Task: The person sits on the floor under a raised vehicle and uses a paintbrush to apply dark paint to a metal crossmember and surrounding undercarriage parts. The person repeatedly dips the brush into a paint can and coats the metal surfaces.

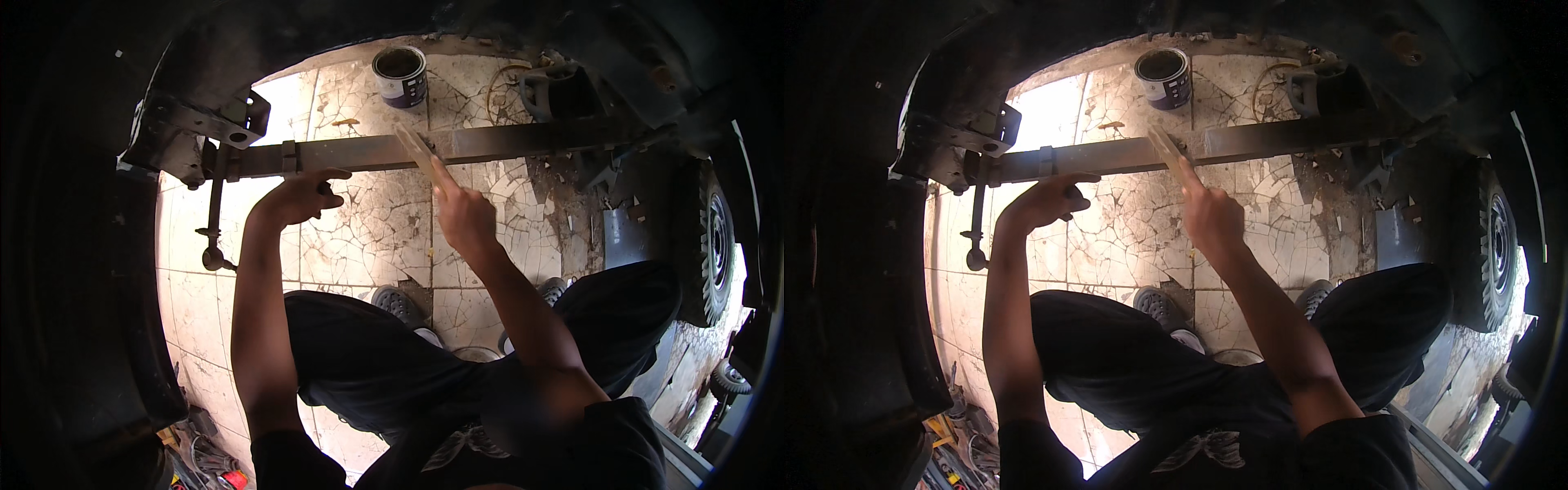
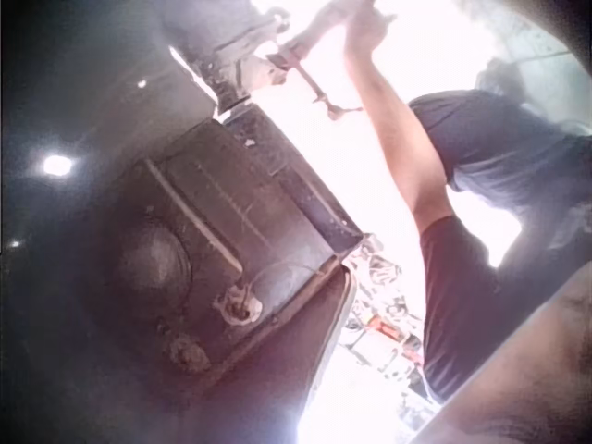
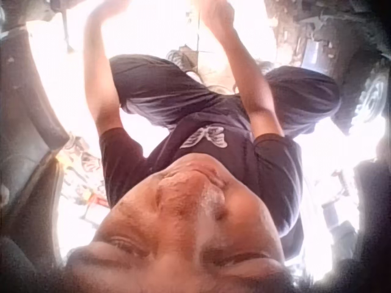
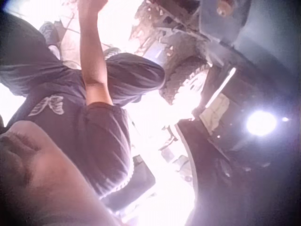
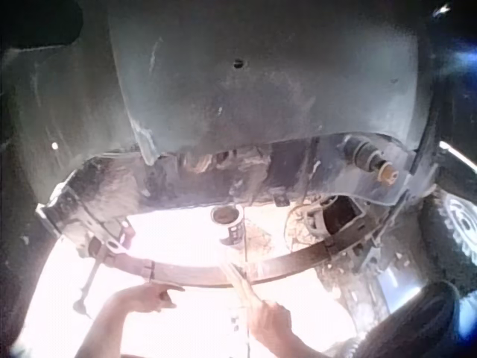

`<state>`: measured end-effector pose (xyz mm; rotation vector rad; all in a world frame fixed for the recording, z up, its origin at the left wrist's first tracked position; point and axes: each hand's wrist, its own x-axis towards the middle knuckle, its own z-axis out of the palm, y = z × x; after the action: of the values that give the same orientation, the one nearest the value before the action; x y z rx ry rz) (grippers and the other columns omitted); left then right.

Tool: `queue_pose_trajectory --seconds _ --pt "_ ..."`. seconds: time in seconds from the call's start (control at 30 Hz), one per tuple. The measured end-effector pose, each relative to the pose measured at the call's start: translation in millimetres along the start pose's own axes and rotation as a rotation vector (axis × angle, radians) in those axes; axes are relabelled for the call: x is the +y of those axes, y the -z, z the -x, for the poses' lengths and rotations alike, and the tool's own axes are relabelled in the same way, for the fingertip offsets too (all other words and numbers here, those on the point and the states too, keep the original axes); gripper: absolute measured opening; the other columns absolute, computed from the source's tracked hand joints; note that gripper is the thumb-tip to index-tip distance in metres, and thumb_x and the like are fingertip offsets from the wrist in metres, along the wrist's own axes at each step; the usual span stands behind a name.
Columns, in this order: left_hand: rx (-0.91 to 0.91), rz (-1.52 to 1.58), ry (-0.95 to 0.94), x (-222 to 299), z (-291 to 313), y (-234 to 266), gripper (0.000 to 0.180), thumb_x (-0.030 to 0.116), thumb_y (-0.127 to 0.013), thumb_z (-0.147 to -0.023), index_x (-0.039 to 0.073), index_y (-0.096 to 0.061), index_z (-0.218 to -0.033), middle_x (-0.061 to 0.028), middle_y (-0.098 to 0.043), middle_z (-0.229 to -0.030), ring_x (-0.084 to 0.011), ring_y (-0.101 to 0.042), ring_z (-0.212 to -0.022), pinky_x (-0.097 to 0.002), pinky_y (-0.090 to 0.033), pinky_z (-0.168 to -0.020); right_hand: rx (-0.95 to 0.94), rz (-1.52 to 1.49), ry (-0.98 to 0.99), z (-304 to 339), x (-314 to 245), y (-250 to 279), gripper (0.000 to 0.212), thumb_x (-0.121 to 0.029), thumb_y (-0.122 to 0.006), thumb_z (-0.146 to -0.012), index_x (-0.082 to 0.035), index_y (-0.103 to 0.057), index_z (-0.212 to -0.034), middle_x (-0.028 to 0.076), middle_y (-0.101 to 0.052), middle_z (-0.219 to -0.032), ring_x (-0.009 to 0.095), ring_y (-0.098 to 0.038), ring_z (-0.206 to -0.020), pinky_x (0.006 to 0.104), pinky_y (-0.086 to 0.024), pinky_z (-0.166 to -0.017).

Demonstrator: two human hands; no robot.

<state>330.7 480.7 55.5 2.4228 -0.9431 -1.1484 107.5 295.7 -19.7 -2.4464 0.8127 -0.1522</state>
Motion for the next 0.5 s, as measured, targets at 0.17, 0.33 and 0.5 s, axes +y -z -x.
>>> queue_pose_trajectory --seconds 0.17,0.33,0.5 --pt "0.010 0.020 -0.016 -3 -3 2 0.054 0.022 -0.075 -0.096 0.016 -0.057 -0.146 -0.0025 -0.066 -0.086 -0.0117 -0.058 -0.071 -0.0317 -0.053 -0.067 0.020 -0.064 0.033 -4 14 -11 0.056 -0.020 -0.060 -0.102 -0.020 -0.045 -0.156 0.026 -0.071 -0.082 0.042 -0.073 -0.080 0.0509 -0.058 -0.070" --pt "-0.002 -0.002 -0.081 -2 -16 -2 0.052 0.020 -0.075 -0.096 0.015 -0.058 -0.145 -0.0031 -0.063 -0.082 -0.0116 -0.056 -0.068 -0.0318 -0.051 -0.065 0.108 -0.127 0.050 -68 7 -22 0.055 -0.019 -0.060 -0.102 -0.018 -0.045 -0.155 0.028 -0.070 -0.082 0.045 -0.072 -0.082 0.0522 -0.056 -0.072" --pt "0.044 -0.055 -0.062 10 -9 -2 0.052 0.020 -0.073 -0.097 0.016 -0.057 -0.146 -0.0007 -0.060 -0.078 -0.0111 -0.056 -0.068 -0.0315 -0.051 -0.064 0.051 -0.098 0.049 -17 6 -30 0.056 -0.018 -0.060 -0.102 -0.015 -0.043 -0.156 0.029 -0.070 -0.083 0.046 -0.071 -0.079 0.0512 -0.056 -0.071"
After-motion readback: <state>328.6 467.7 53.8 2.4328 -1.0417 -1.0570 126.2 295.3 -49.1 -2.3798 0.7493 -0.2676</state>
